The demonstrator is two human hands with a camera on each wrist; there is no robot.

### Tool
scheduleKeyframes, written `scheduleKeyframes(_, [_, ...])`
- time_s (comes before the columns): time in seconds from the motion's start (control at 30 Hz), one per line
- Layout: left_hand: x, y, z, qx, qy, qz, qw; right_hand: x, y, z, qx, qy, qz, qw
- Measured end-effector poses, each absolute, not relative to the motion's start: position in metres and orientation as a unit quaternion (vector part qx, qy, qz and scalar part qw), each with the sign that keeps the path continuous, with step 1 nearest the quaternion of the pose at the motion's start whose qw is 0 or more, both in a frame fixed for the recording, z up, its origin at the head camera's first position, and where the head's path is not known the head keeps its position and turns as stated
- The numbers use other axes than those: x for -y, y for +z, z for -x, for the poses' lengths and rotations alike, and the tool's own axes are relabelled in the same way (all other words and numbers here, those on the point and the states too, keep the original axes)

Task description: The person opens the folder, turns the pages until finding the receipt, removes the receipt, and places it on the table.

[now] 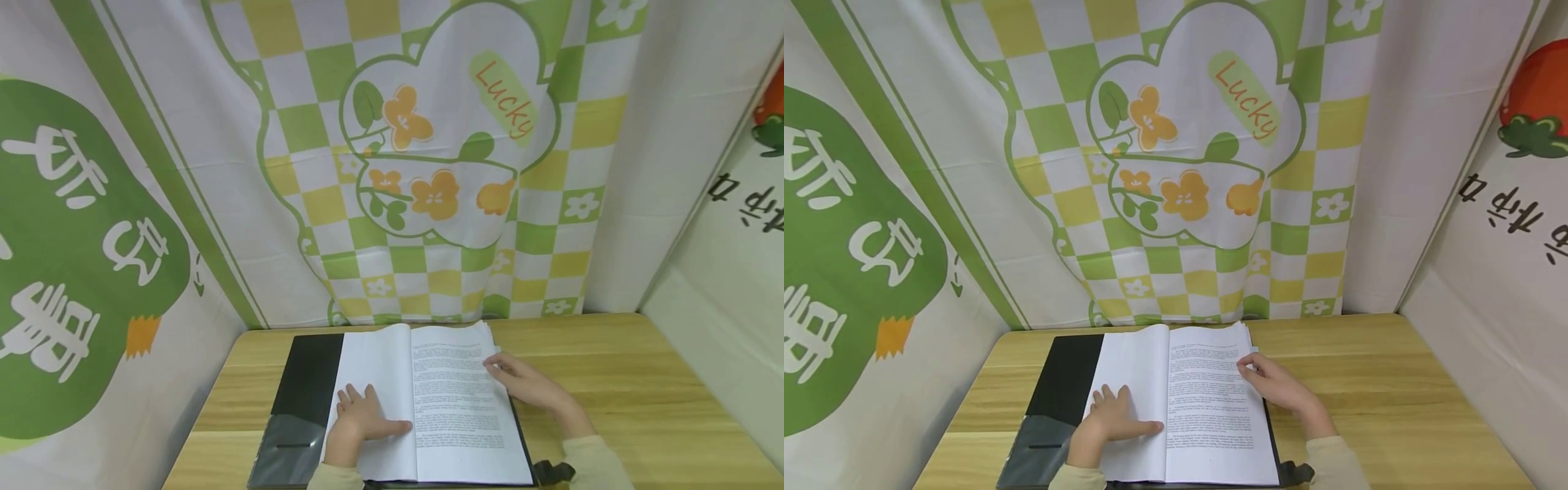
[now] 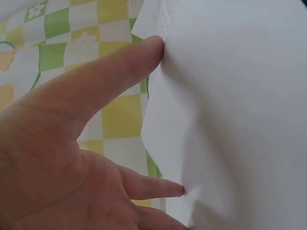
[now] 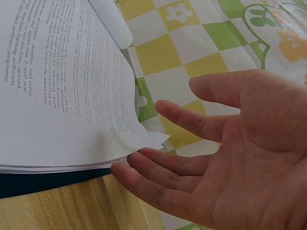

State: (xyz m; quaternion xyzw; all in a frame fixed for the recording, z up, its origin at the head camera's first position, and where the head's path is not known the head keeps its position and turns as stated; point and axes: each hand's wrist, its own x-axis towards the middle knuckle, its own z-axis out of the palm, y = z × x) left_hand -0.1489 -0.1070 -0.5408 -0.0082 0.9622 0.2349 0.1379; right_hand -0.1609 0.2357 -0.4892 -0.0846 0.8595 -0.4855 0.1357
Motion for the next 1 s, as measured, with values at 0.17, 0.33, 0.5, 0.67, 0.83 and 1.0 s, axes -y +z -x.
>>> scheduleKeyframes(0.17, [0.098, -0.532, 0.145, -0.957, 0.263, -0.002, 0.119, -0.236, -0.485, 0.16, -0.853, -0.496, 0.09, 0.137])
scheduleKeyframes(0.33, [0.091, -0.529, 0.144, -0.946, 0.31, -0.036, 0.087, -0.236, -0.482, 0.16, -0.845, -0.509, 0.08, 0.144])
scheduleKeyframes(0.5, [0.087, -0.516, 0.141, -0.938, 0.326, -0.071, 0.096, -0.237, -0.483, 0.16, -0.84, -0.516, 0.075, 0.15])
scheduleKeyframes(0.67, [0.087, -0.507, 0.139, -0.936, 0.318, -0.097, 0.117, -0.237, -0.482, 0.159, -0.838, -0.519, 0.071, 0.153])
scheduleKeyframes(0.83, [0.087, -0.508, 0.142, -0.935, 0.307, -0.131, 0.123, -0.238, -0.481, 0.158, -0.836, -0.521, 0.081, 0.153])
scheduleKeyframes(1.0, [0.087, -0.509, 0.144, -0.926, 0.309, -0.162, 0.142, -0.238, -0.482, 0.157, -0.833, -0.525, 0.081, 0.156])
